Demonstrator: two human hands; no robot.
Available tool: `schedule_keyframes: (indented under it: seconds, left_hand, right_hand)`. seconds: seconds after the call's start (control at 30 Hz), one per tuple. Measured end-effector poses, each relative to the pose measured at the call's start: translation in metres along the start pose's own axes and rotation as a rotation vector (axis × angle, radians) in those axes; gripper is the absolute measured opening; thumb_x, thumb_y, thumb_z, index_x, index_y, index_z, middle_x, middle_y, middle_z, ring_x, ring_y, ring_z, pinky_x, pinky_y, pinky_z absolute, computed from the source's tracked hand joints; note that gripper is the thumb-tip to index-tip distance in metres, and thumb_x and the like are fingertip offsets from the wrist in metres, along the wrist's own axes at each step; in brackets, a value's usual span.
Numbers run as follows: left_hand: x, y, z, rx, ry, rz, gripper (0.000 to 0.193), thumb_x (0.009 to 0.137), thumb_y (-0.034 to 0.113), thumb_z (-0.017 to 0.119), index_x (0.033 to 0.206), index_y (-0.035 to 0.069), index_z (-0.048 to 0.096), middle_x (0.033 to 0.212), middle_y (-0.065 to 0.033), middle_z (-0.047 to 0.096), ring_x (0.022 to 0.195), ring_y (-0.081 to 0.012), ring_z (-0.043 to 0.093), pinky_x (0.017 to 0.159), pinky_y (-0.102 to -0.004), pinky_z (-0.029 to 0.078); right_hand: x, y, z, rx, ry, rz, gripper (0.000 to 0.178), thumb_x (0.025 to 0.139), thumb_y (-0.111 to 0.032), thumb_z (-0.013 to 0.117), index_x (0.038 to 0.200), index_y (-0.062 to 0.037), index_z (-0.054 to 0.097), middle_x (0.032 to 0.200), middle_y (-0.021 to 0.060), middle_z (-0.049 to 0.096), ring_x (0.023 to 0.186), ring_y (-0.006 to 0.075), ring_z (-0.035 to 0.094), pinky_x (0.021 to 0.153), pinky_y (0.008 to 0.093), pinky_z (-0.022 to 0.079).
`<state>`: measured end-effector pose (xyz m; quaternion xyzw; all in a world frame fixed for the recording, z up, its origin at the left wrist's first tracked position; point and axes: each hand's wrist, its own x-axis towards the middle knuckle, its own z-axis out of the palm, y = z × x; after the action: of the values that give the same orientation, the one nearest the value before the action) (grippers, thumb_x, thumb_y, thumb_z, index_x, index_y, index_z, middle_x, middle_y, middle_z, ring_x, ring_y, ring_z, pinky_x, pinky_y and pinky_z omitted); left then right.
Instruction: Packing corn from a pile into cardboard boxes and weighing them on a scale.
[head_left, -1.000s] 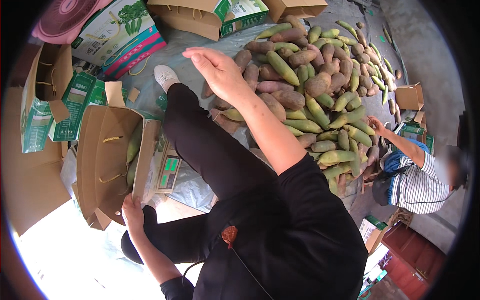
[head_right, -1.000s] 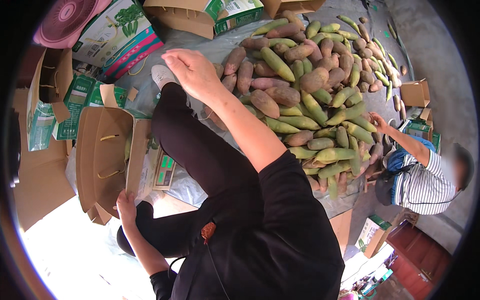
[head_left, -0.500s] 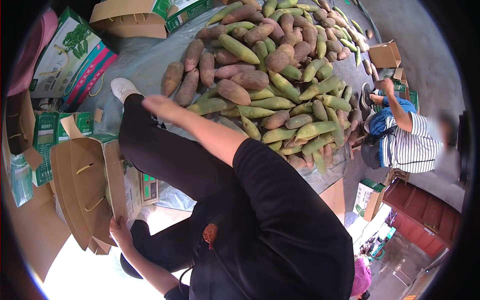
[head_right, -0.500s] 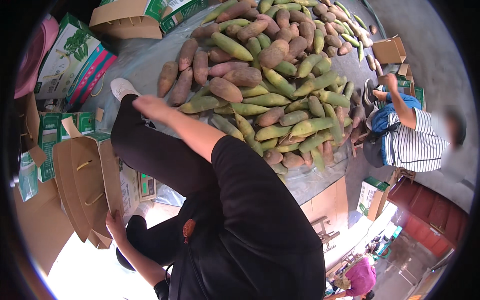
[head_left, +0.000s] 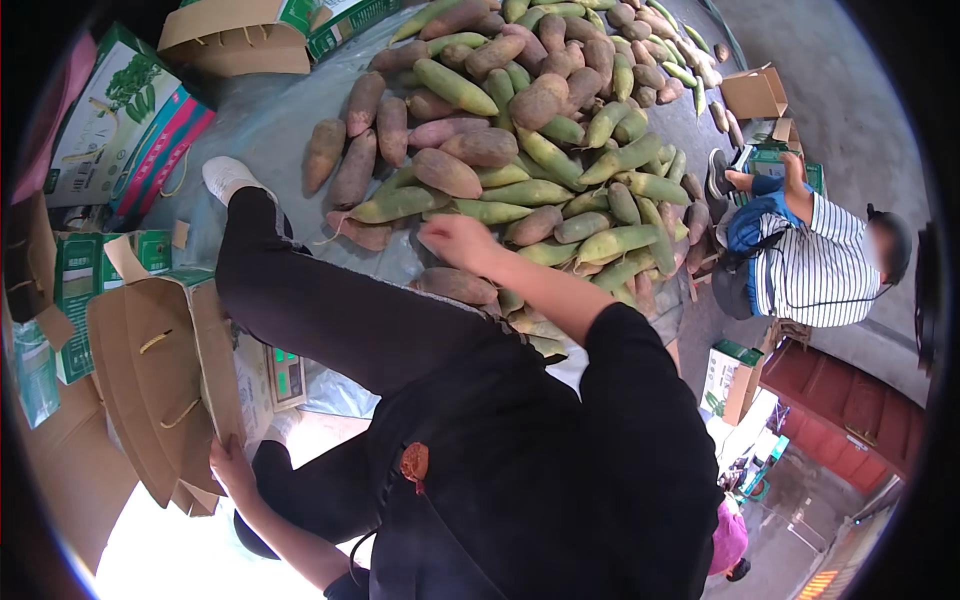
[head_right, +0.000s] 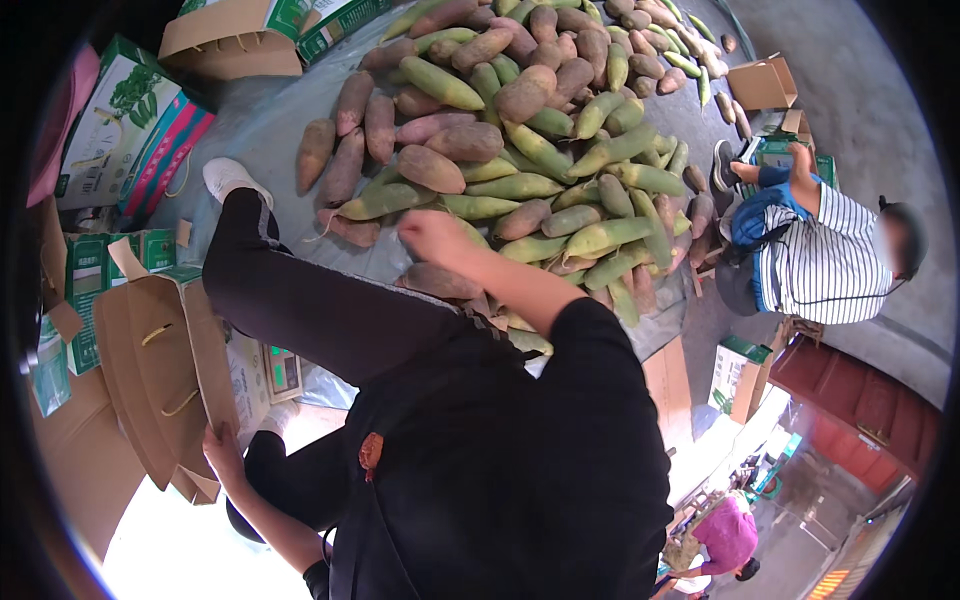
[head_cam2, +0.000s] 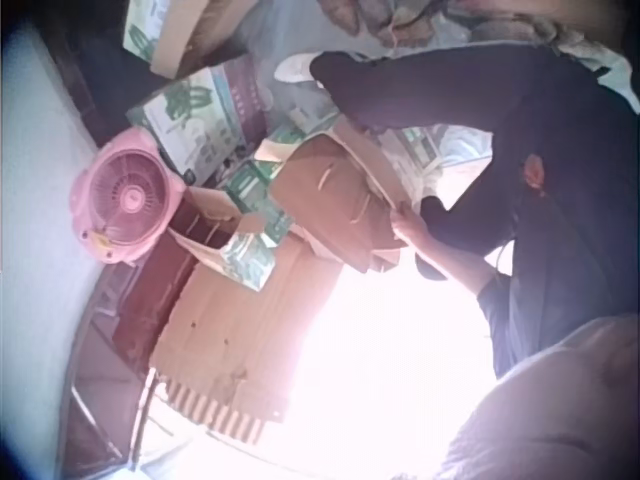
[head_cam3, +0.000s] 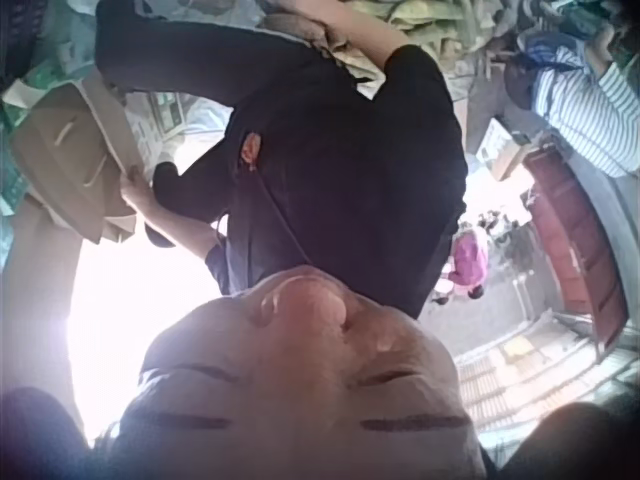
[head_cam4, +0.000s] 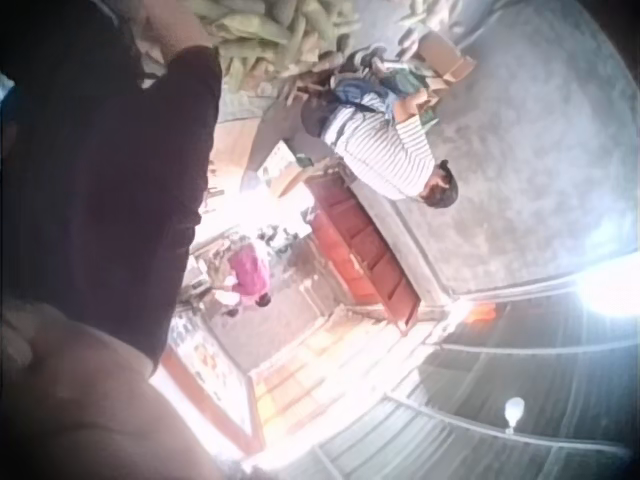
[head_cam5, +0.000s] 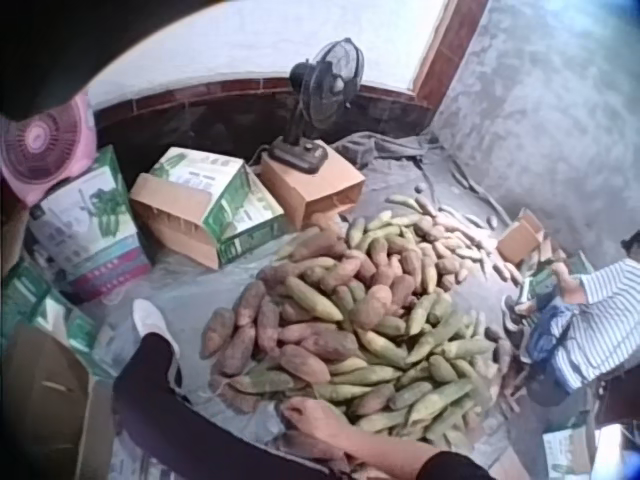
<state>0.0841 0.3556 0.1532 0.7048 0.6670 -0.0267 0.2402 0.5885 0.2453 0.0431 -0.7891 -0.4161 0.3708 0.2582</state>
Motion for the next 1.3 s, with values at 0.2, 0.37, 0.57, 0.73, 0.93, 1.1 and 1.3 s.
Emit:
schedule_keyframes:
  seconds: [0.2,0.37,0.57,0.73,0.93,1.1,1.3]
  left_hand:
    - [-0.004,0.02,-0.009,0.015,-0.006,-0.01,0.027,0.086,0.007,0.053,0.108,-0.009,0.055,0.093,-0.0289,0.06,0.087,-0.0416,0.06,0.078,-0.0446,0.045]
    - [0.003,0.021,-0.004,0.068,0.012,0.045,0.027,0.087,0.007,0.052,0.109,-0.009,0.055,0.091,-0.0276,0.061,0.085,-0.0382,0.062,0.076,-0.0418,0.046]
    - [-0.003,0.013,-0.002,-0.005,0.025,-0.016,0.021,0.087,0.006,0.053,0.103,-0.008,0.056,0.083,-0.0243,0.061,0.076,-0.0331,0.061,0.072,-0.0398,0.046]
    - [0.002,0.021,0.004,-0.023,0.026,-0.005,0.018,0.087,0.006,0.053,0.098,-0.007,0.056,0.08,-0.0237,0.061,0.073,-0.0328,0.06,0.071,-0.0401,0.045]
    - [-0.009,0.012,-0.007,-0.024,0.059,-0.052,0.019,0.085,0.006,0.052,0.099,-0.007,0.057,0.082,-0.0255,0.061,0.078,-0.0392,0.06,0.074,-0.0424,0.044]
    - [0.001,0.014,-0.003,-0.028,0.043,-0.018,0.02,0.084,0.004,0.052,0.099,-0.007,0.057,0.084,-0.0261,0.06,0.083,-0.0416,0.059,0.076,-0.0425,0.044]
    - [-0.007,0.022,-0.007,0.09,0.054,-0.08,0.027,0.083,0.006,0.054,0.107,-0.005,0.058,0.1,-0.0251,0.061,0.097,-0.0403,0.058,0.084,-0.0448,0.045]
  right_hand:
    - [-0.107,0.149,-0.048,-0.111,0.214,0.616,0.025,0.08,-0.026,0.06,0.094,-0.0078,0.069,0.086,0.0192,0.065,0.083,0.0352,0.063,0.073,0.0417,0.049]
    - [-0.163,0.238,-0.061,0.207,0.692,0.912,0.026,0.085,-0.029,0.065,0.093,-0.0043,0.067,0.074,0.0067,0.063,0.059,0.0177,0.058,0.052,0.031,0.046]
    - [-0.133,0.256,-0.036,0.297,0.64,1.048,0.026,0.082,-0.027,0.07,0.089,-0.0033,0.066,0.069,0.0069,0.059,0.055,0.0186,0.055,0.048,0.0341,0.044]
    - [-0.132,0.279,-0.032,0.301,0.715,0.975,0.027,0.083,-0.024,0.067,0.074,0.0006,0.061,0.062,0.0083,0.057,0.051,0.0196,0.054,0.045,0.0349,0.043]
    - [-0.096,0.187,-0.054,0.104,0.622,0.825,0.029,0.084,-0.022,0.056,0.066,-0.0006,0.064,0.059,0.0084,0.058,0.05,0.0203,0.054,0.052,0.0332,0.045]
    - [-0.068,0.152,-0.115,0.375,0.934,0.599,0.033,0.086,-0.024,0.054,0.065,-0.0005,0.065,0.058,0.0068,0.059,0.053,0.0156,0.051,0.052,0.0291,0.04]
    - [-0.031,0.075,-0.129,0.637,0.896,0.513,0.027,0.091,-0.024,0.056,0.075,-0.0036,0.064,0.06,-0.0001,0.054,0.047,0.009,0.044,0.04,0.0241,0.03]
